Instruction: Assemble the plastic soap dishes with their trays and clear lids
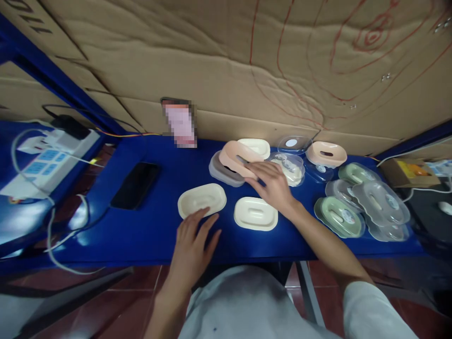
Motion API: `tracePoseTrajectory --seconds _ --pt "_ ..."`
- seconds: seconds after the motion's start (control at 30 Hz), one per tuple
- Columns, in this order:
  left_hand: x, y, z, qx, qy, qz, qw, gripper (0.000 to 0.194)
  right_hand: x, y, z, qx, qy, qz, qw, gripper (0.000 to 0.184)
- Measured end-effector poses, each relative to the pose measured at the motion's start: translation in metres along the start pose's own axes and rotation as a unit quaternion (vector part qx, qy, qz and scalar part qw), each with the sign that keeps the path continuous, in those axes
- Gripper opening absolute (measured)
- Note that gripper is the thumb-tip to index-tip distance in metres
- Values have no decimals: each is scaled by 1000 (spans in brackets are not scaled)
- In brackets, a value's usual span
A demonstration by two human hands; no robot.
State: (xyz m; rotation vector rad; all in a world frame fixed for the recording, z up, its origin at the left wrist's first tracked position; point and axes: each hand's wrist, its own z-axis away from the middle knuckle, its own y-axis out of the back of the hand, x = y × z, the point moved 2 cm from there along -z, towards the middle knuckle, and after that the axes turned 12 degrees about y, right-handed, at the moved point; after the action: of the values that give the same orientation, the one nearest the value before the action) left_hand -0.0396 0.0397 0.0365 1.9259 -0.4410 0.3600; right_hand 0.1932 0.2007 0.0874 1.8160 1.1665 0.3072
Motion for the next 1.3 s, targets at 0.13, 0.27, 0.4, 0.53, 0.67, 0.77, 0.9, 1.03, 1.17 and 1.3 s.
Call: tracePoseTrajectory --seconds 0.13,0.27,0.4,0.53,0.67,0.77,0.9,1.03,1.17,1.3 --pt "23 -12 -13 -3 -34 57 998 62 -32 39 70 -14 6 30 999 40" --pt "32 -27 -31 -47 -109 46 992 65 -61 37 123 -76 6 42 996 44" --pt "34 -37 -35 -111 -162 21 980 42 -66 14 134 -128 26 30 991 40" --pt "32 -35 -24 -117 -145 3 983 36 -60 8 127 -134 50 17 990 38" --pt "29 -29 -9 -92 -108 17 990 38 -44 17 106 -150 85 -9 985 40" --pt "29 -25 -2 -87 -91 36 991 41 -9 20 62 -111 47 32 992 45" --pt "26 -19 3 -95 -74 48 992 43 46 0 -6 -128 -44 130 982 52" --pt "16 -13 11 -86 -60 70 992 45 69 -22 -30 -181 -54 131 973 41" --pt "6 -11 18 -76 -38 88 992 48 75 -7 -9 -130 -68 144 979 43" --pt "5 -13 15 -67 -37 77 994 47 98 29 7 -82 -139 213 964 45"
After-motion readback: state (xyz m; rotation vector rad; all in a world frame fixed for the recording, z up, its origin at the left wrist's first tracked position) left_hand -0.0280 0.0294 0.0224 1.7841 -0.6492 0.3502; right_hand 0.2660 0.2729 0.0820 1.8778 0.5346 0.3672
